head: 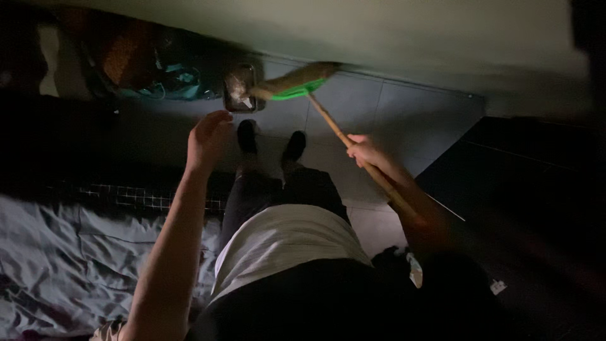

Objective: The person sweeps the floor using a broom, pushing debris along the floor tiles.

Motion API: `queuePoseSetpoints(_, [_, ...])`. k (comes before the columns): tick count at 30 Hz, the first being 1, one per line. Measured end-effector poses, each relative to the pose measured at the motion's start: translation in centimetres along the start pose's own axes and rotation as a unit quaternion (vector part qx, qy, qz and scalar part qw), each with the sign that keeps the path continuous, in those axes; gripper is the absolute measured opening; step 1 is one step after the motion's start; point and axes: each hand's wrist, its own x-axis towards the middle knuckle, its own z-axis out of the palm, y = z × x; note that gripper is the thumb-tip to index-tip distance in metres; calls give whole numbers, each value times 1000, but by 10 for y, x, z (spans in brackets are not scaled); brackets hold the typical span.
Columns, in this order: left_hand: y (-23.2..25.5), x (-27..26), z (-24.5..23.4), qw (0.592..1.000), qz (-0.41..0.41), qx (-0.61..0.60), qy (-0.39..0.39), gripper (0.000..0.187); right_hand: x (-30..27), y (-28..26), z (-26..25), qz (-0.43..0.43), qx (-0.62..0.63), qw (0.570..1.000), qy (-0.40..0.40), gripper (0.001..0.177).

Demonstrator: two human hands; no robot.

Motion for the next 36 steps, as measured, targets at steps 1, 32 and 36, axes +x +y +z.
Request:
queuePoseSetpoints(1, [2,0,2,1000,-17,-2,0,33,-5,-5,3,1,0,1000,0,72])
queuePoseSetpoints(32, [4,3,16,999,-27,-18,10,36,64,-11,-69,-50,31,997,-40,17])
queuePoseSetpoints(36, [14,10,26,996,-71,-55,18,37,62,-37,-51,25,-174,977,-119,15])
